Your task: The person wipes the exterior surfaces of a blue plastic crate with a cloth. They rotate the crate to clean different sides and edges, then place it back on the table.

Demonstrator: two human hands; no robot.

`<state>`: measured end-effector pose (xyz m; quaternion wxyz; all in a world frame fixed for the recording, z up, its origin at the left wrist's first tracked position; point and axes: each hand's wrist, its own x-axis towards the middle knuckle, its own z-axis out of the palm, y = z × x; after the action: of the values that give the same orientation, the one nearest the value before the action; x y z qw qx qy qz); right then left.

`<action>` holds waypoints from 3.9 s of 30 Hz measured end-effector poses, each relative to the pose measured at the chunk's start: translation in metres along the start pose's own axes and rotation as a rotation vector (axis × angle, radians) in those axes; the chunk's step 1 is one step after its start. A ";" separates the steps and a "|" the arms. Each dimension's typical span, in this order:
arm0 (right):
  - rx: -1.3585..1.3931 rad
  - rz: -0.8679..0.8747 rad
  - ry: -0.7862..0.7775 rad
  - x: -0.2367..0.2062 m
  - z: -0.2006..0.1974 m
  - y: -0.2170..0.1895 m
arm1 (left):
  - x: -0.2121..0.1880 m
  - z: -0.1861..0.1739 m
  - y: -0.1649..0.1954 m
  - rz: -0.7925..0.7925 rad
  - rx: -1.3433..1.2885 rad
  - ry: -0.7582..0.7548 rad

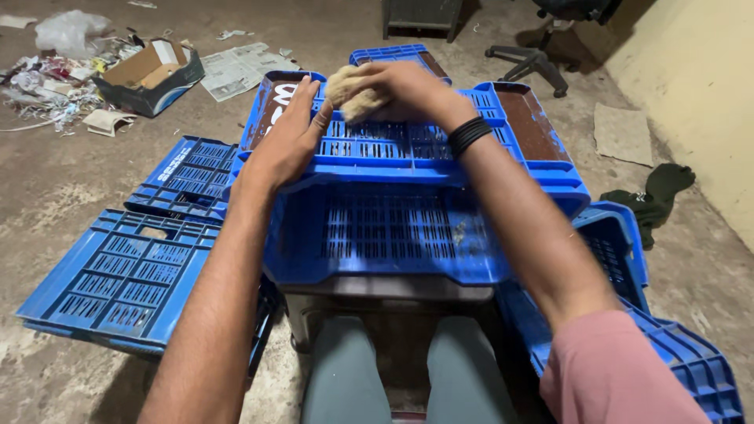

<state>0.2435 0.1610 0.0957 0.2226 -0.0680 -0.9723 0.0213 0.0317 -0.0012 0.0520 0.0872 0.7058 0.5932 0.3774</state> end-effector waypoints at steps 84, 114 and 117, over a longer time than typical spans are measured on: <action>0.672 0.778 1.254 -0.325 -0.061 -0.010 | -0.036 -0.044 -0.047 -0.366 0.032 0.278; 0.073 0.701 0.211 -0.242 -0.079 0.039 | -0.012 0.125 0.132 0.315 0.317 0.083; 0.183 0.551 0.287 -0.235 -0.066 0.065 | -0.007 0.130 0.129 0.267 0.365 0.145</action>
<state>0.4897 0.1927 0.0491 0.3484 -0.3105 -0.8702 0.1582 0.2136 -0.0020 0.0315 -0.1352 0.7532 0.5576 0.3219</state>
